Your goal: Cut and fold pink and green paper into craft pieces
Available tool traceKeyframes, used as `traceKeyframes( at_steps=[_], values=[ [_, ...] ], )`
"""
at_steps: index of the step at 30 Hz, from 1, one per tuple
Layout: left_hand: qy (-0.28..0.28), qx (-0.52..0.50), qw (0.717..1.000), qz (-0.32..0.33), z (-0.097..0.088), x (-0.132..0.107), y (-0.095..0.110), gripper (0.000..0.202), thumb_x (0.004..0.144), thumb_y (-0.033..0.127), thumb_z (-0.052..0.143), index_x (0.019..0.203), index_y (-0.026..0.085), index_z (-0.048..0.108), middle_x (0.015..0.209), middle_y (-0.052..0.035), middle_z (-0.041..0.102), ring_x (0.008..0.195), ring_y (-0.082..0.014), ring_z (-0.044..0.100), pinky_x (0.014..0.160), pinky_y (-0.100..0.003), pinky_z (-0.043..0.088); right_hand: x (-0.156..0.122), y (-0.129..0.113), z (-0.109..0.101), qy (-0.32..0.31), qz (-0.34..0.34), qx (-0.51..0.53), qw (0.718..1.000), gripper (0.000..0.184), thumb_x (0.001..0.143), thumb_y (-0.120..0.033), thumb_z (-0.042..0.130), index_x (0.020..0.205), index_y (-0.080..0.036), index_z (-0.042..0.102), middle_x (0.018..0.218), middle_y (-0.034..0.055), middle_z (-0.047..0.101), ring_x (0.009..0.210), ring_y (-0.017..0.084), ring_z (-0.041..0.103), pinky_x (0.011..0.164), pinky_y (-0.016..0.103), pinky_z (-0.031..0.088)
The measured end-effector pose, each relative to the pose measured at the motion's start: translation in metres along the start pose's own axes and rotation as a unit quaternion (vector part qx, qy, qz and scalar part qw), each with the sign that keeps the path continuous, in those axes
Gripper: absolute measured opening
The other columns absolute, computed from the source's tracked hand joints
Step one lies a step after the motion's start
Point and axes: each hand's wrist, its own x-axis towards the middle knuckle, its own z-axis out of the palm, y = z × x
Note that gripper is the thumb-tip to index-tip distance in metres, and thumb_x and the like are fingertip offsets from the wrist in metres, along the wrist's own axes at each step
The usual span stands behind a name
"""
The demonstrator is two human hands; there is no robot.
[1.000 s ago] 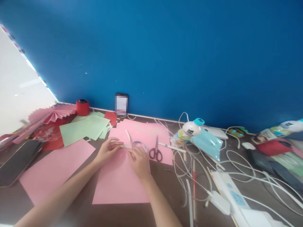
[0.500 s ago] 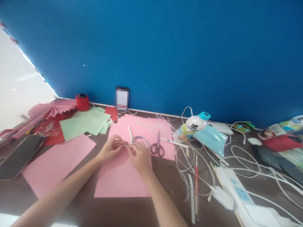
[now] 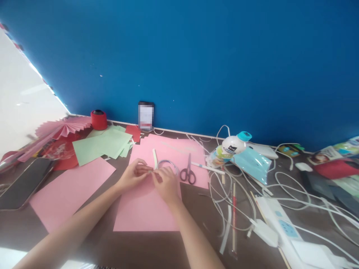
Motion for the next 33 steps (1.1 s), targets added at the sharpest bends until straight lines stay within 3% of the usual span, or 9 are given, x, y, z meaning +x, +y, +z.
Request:
traceKeyframes(
  at_steps=[5, 10, 14, 20, 24, 27, 33],
  values=[
    [0.028, 0.021, 0.999, 0.006, 0.0, 0.001, -0.003, 0.02, 0.071, 0.018, 0.062, 0.083, 0.018, 0.046, 0.09, -0.0087, 0.069, 0.089, -0.0196, 0.065, 0.08, -0.031, 0.05, -0.001, 0.001, 0.0, -0.003, -0.013, -0.006, 1.0, 0.013, 0.082, -0.025, 0.053, 0.081, -0.021, 0.065, 0.074, 0.0027, 0.064, 0.076, 0.017, 0.056, 0.074, 0.033, 0.044],
    [0.112, 0.049, 0.991, 0.053, 0.0, 0.001, -0.003, 0.017, 0.071, 0.019, 0.06, 0.078, 0.018, 0.045, 0.091, -0.0072, 0.067, 0.089, -0.0199, 0.065, 0.078, -0.031, 0.051, -0.001, 0.004, -0.001, 0.003, -0.044, -0.025, 0.999, 0.026, 0.083, -0.016, 0.048, 0.106, -0.02, 0.059, 0.103, 0.0078, 0.062, 0.102, 0.02, 0.054, 0.089, 0.035, 0.043],
    [0.156, 0.03, 0.985, 0.065, 0.0, 0.002, -0.001, 0.015, 0.07, 0.021, 0.062, 0.075, 0.017, 0.048, 0.099, -0.0085, 0.063, 0.087, -0.0211, 0.066, 0.076, -0.03, 0.052, -0.003, 0.009, -0.001, -0.003, -0.049, -0.039, 0.998, 0.024, 0.084, -0.015, 0.045, 0.102, -0.02, 0.061, 0.097, 0.0085, 0.061, 0.097, 0.02, 0.056, 0.084, 0.034, 0.047],
    [0.16, -0.025, 0.987, 0.007, 0.004, 0.002, 0.002, 0.037, 0.066, 0.03, 0.07, 0.098, 0.014, 0.062, 0.113, -0.0127, 0.06, 0.103, -0.0251, 0.058, 0.091, -0.037, 0.045, -0.006, 0.011, 0.0, -0.005, -0.06, -0.021, 0.998, 0.024, 0.086, -0.015, 0.045, 0.102, -0.021, 0.061, 0.093, 0.0074, 0.062, 0.093, 0.019, 0.058, 0.084, 0.033, 0.047],
    [0.132, 0.029, 0.991, -0.009, 0.005, -0.001, 0.006, 0.028, 0.07, 0.034, 0.066, 0.092, 0.017, 0.07, 0.122, -0.0085, 0.056, 0.121, -0.026, 0.043, 0.102, -0.037, 0.034, -0.005, 0.011, 0.0, 0.013, -0.067, -0.025, 0.997, 0.023, 0.087, -0.018, 0.044, 0.101, -0.021, 0.062, 0.093, 0.0075, 0.063, 0.093, 0.018, 0.058, 0.084, 0.033, 0.047],
    [0.119, 0.033, 0.992, -0.02, 0.006, -0.003, 0.009, 0.03, 0.072, 0.037, 0.064, 0.095, 0.018, 0.069, 0.117, -0.0073, 0.06, 0.117, -0.0255, 0.048, 0.103, -0.038, 0.033, -0.005, 0.01, -0.001, 0.031, -0.09, -0.052, 0.994, 0.022, 0.087, -0.018, 0.045, 0.101, -0.02, 0.061, 0.094, 0.0073, 0.065, 0.094, 0.018, 0.059, 0.085, 0.033, 0.046],
    [0.158, -0.065, 0.985, -0.005, 0.001, -0.002, 0.004, 0.035, 0.07, 0.04, 0.065, 0.094, 0.014, 0.07, 0.106, -0.0096, 0.066, 0.106, -0.0275, 0.056, 0.097, -0.04, 0.039, -0.002, 0.008, -0.004, 0.064, -0.123, -0.115, 0.984, 0.019, 0.084, -0.019, 0.052, 0.101, -0.017, 0.06, 0.085, 0.0063, 0.068, 0.083, 0.018, 0.061, 0.082, 0.034, 0.043]
  ],
)
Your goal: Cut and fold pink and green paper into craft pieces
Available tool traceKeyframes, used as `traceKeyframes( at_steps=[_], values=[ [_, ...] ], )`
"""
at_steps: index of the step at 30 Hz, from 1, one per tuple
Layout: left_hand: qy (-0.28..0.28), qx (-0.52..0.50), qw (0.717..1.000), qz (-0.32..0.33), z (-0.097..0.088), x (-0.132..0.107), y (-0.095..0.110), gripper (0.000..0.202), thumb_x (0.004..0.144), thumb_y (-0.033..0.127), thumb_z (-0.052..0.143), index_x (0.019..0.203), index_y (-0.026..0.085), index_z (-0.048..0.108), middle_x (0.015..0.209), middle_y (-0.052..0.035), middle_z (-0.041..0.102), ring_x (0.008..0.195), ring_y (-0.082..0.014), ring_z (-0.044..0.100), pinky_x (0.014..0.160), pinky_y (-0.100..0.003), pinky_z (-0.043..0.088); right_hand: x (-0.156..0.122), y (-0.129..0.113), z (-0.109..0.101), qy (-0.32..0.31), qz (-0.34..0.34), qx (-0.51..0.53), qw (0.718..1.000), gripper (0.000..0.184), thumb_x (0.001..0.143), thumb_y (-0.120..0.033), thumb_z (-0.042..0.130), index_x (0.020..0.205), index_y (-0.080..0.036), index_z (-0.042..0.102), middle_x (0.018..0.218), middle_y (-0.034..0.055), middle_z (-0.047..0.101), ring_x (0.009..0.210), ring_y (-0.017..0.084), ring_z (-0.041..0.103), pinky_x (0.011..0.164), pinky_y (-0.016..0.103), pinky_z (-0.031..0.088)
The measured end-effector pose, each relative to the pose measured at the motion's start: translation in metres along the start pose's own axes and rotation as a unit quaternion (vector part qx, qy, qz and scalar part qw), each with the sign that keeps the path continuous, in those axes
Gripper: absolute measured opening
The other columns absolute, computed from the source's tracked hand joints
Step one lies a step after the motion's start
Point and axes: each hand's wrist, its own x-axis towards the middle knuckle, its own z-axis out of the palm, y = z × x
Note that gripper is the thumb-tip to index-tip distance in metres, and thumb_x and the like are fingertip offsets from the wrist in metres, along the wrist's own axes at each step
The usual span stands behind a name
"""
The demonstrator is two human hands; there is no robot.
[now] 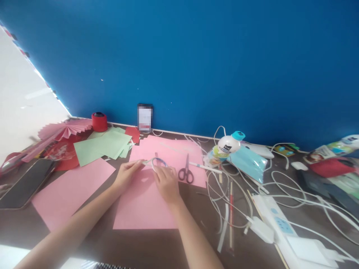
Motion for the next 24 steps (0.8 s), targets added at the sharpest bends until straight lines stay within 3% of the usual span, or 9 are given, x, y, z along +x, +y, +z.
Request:
traceKeyframes(
  at_steps=[2, 5, 8, 11, 13, 17, 24],
  values=[
    [0.018, -0.029, 0.999, 0.004, -0.003, 0.003, -0.002, 0.034, 0.069, 0.038, 0.067, 0.091, 0.012, 0.07, 0.103, -0.0108, 0.067, 0.106, -0.0273, 0.056, 0.097, -0.04, 0.039, 0.001, 0.002, 0.0, 0.003, 0.011, 0.012, 1.0, 0.019, 0.084, -0.021, 0.052, 0.101, -0.018, 0.06, 0.08, 0.0051, 0.068, 0.079, 0.018, 0.061, 0.085, 0.037, 0.043],
    [0.033, -0.09, 0.995, -0.006, -0.007, 0.008, -0.003, 0.032, 0.068, 0.034, 0.069, 0.09, 0.01, 0.07, 0.1, -0.0122, 0.067, 0.103, -0.0264, 0.058, 0.097, -0.04, 0.039, 0.003, 0.003, -0.003, -0.02, 0.011, 0.064, 0.998, 0.023, 0.085, -0.021, 0.051, 0.107, -0.019, 0.057, 0.089, 0.0054, 0.068, 0.086, 0.017, 0.06, 0.084, 0.033, 0.045],
    [0.031, -0.171, 0.984, -0.031, -0.009, 0.012, 0.0, 0.03, 0.066, 0.032, 0.071, 0.087, 0.009, 0.07, 0.096, -0.0133, 0.068, 0.097, -0.0256, 0.061, 0.096, -0.041, 0.04, 0.005, -0.001, -0.011, -0.033, -0.049, 0.06, 0.996, 0.026, 0.084, -0.015, 0.052, 0.11, -0.019, 0.056, 0.093, 0.0056, 0.067, 0.085, 0.015, 0.061, 0.076, 0.028, 0.047],
    [0.021, -0.221, 0.974, -0.05, -0.012, 0.016, 0.004, 0.027, 0.066, 0.029, 0.071, 0.084, 0.008, 0.069, 0.089, -0.013, 0.07, 0.092, -0.0255, 0.064, 0.093, -0.041, 0.043, 0.005, -0.005, -0.018, -0.003, -0.107, 0.011, 0.994, 0.02, 0.08, -0.013, 0.058, 0.098, -0.019, 0.061, 0.078, 0.0039, 0.067, 0.074, 0.015, 0.06, 0.068, 0.027, 0.047],
    [0.025, -0.236, 0.97, -0.059, -0.015, 0.018, 0.007, 0.024, 0.067, 0.026, 0.071, 0.083, 0.008, 0.069, 0.086, -0.0119, 0.07, 0.09, -0.025, 0.064, 0.092, -0.04, 0.043, 0.005, -0.006, -0.021, -0.001, -0.107, 0.01, 0.994, 0.017, 0.08, -0.013, 0.058, 0.094, -0.019, 0.063, 0.071, 0.0029, 0.064, 0.069, 0.014, 0.059, 0.065, 0.026, 0.047],
    [0.03, -0.243, 0.966, -0.084, -0.019, 0.021, 0.009, 0.02, 0.067, 0.022, 0.069, 0.082, 0.008, 0.068, 0.086, -0.0112, 0.07, 0.091, -0.0237, 0.064, 0.094, -0.038, 0.043, 0.006, -0.003, -0.022, -0.009, -0.093, 0.046, 0.995, 0.02, 0.082, -0.012, 0.054, 0.1, -0.017, 0.063, 0.079, 0.0063, 0.064, 0.079, 0.014, 0.06, 0.071, 0.024, 0.049],
    [0.029, -0.284, 0.951, -0.121, -0.022, 0.022, 0.009, 0.013, 0.073, 0.015, 0.062, 0.084, 0.01, 0.066, 0.09, -0.0096, 0.07, 0.094, -0.0205, 0.063, 0.095, -0.035, 0.043, 0.009, 0.002, -0.025, -0.011, -0.086, 0.016, 0.996, 0.021, 0.082, -0.01, 0.054, 0.098, -0.019, 0.066, 0.079, 0.0059, 0.065, 0.078, 0.014, 0.06, 0.071, 0.025, 0.049]
  ],
)
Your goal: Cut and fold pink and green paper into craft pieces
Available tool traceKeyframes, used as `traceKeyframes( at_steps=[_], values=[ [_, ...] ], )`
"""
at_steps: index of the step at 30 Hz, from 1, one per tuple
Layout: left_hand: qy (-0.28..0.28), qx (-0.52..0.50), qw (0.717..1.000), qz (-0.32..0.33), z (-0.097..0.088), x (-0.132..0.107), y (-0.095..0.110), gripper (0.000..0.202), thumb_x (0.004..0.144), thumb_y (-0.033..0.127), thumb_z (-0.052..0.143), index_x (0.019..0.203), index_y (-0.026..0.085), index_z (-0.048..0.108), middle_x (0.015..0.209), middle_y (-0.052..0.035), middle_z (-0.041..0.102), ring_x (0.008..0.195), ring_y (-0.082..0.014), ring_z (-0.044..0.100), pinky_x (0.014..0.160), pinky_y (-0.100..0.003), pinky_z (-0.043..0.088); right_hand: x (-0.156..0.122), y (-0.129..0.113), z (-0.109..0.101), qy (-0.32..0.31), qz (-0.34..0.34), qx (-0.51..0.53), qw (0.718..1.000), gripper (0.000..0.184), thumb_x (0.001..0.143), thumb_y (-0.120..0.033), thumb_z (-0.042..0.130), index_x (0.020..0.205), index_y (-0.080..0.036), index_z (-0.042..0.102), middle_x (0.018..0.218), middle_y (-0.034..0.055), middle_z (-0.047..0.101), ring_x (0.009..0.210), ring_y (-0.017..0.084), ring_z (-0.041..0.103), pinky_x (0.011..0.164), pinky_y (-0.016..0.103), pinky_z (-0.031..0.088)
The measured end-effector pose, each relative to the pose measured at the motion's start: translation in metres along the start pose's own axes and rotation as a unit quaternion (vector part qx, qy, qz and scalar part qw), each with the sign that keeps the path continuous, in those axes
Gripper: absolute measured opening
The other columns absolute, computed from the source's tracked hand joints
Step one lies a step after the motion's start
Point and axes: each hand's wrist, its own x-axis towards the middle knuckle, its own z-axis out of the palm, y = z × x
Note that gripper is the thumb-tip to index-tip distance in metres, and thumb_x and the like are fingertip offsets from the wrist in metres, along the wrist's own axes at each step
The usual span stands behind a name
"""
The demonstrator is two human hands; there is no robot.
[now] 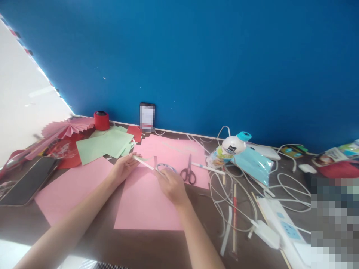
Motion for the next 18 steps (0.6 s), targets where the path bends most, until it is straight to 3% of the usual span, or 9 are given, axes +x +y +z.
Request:
traceKeyframes(
  at_steps=[12, 18],
  values=[
    [0.028, -0.016, 0.999, -0.034, 0.004, -0.002, 0.004, 0.012, 0.079, 0.011, 0.053, 0.083, 0.01, 0.064, 0.089, -0.0116, 0.069, 0.095, -0.021, 0.063, 0.094, -0.035, 0.045, -0.007, 0.008, 0.009, 0.009, -0.013, -0.044, 0.999, 0.023, 0.08, -0.012, 0.057, 0.101, -0.02, 0.066, 0.089, 0.0067, 0.066, 0.089, 0.017, 0.06, 0.081, 0.029, 0.05],
    [0.027, -0.028, 0.998, -0.043, 0.003, -0.002, 0.004, 0.011, 0.08, 0.013, 0.054, 0.084, 0.011, 0.063, 0.091, -0.0111, 0.069, 0.097, -0.0202, 0.063, 0.093, -0.032, 0.046, -0.012, 0.01, 0.011, -0.03, 0.006, -0.046, 0.998, 0.032, 0.081, -0.014, 0.057, 0.112, -0.023, 0.061, 0.087, 0.0055, 0.065, 0.085, 0.017, 0.06, 0.078, 0.029, 0.049]
  ],
)
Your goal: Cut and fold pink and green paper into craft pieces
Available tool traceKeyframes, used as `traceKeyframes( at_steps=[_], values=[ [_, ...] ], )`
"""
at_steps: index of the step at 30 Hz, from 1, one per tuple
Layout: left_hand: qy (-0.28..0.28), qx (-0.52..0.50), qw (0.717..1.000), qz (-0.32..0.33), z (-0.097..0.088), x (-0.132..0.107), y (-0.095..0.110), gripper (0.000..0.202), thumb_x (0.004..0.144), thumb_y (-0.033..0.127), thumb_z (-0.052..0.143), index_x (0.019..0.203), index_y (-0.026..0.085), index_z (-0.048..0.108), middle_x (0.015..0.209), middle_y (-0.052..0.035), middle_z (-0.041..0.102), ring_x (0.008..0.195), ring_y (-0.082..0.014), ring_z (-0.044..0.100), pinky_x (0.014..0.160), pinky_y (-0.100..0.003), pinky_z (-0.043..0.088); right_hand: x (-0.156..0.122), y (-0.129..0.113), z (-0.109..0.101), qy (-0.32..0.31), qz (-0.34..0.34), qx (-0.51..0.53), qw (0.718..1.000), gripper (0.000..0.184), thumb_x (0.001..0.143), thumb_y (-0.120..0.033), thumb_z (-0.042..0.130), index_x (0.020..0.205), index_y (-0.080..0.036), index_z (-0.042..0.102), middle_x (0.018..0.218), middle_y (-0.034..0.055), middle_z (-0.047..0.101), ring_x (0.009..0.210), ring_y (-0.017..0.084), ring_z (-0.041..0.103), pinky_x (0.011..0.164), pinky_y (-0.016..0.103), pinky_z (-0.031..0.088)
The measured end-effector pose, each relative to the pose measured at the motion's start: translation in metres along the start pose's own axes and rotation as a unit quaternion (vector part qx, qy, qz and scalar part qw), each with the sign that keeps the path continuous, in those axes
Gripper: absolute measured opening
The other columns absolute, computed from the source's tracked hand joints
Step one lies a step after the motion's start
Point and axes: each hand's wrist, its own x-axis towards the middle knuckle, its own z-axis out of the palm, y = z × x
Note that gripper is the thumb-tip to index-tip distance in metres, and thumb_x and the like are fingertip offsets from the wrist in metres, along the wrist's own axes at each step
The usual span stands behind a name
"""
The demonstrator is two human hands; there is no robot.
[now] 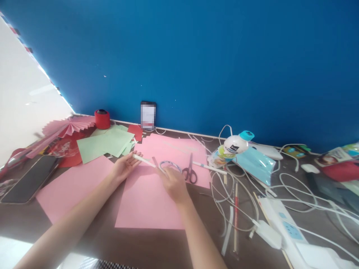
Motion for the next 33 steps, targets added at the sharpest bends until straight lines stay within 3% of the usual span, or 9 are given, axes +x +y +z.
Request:
traceKeyframes(
  at_steps=[10, 14, 20, 25, 28, 33],
  values=[
    [-0.003, -0.003, 1.0, -0.02, -0.003, 0.002, -0.001, 0.012, 0.078, 0.014, 0.055, 0.088, 0.012, 0.062, 0.097, -0.0115, 0.067, 0.105, -0.0212, 0.058, 0.092, -0.032, 0.047, -0.002, 0.005, 0.004, -0.017, 0.05, 0.022, 0.998, 0.029, 0.085, -0.022, 0.052, 0.112, -0.027, 0.061, 0.092, 0.0042, 0.065, 0.09, 0.017, 0.06, 0.083, 0.03, 0.048],
    [0.003, -0.001, 1.0, -0.01, -0.003, 0.004, -0.004, 0.014, 0.079, 0.017, 0.056, 0.092, 0.013, 0.061, 0.098, -0.0112, 0.066, 0.104, -0.0216, 0.059, 0.092, -0.033, 0.047, -0.001, 0.003, 0.005, -0.017, 0.044, 0.023, 0.999, 0.029, 0.086, -0.024, 0.051, 0.113, -0.025, 0.06, 0.091, 0.005, 0.066, 0.089, 0.018, 0.06, 0.082, 0.03, 0.049],
    [-0.011, 0.024, 0.999, 0.022, -0.001, 0.003, -0.011, 0.032, 0.076, 0.034, 0.063, 0.098, 0.012, 0.061, 0.097, -0.0134, 0.066, 0.098, -0.0247, 0.061, 0.093, -0.039, 0.045, 0.001, -0.003, 0.006, 0.004, 0.0, -0.011, 1.0, 0.028, 0.084, -0.015, 0.052, 0.109, -0.023, 0.063, 0.089, 0.0069, 0.066, 0.087, 0.019, 0.06, 0.079, 0.032, 0.049],
    [-0.016, 0.105, 0.992, 0.069, 0.0, 0.003, -0.016, 0.032, 0.062, 0.021, 0.075, 0.09, 0.009, 0.065, 0.09, -0.0114, 0.069, 0.089, -0.0229, 0.064, 0.094, -0.039, 0.043, 0.003, -0.004, 0.004, 0.011, -0.011, -0.03, 0.999, 0.028, 0.084, -0.013, 0.052, 0.108, -0.023, 0.063, 0.085, 0.0067, 0.066, 0.082, 0.019, 0.061, 0.076, 0.03, 0.049],
    [-0.012, 0.116, 0.989, 0.092, 0.0, 0.004, -0.016, 0.025, 0.063, 0.023, 0.075, 0.083, 0.008, 0.067, 0.095, -0.0119, 0.068, 0.091, -0.0223, 0.064, 0.094, -0.037, 0.043, 0.005, -0.005, 0.002, 0.012, -0.015, -0.028, 0.999, 0.029, 0.083, -0.011, 0.053, 0.107, -0.022, 0.064, 0.085, 0.007, 0.066, 0.083, 0.018, 0.06, 0.076, 0.03, 0.049],
    [-0.062, 0.079, 0.993, 0.057, 0.003, 0.0, -0.019, 0.035, 0.069, 0.034, 0.07, 0.094, 0.009, 0.066, 0.105, -0.0161, 0.064, 0.099, -0.0253, 0.061, 0.097, -0.039, 0.04, 0.008, -0.009, 0.001, 0.031, -0.001, 0.002, 1.0, 0.026, 0.082, -0.012, 0.055, 0.105, -0.02, 0.065, 0.086, 0.0077, 0.066, 0.086, 0.018, 0.061, 0.078, 0.03, 0.05]
  ],
)
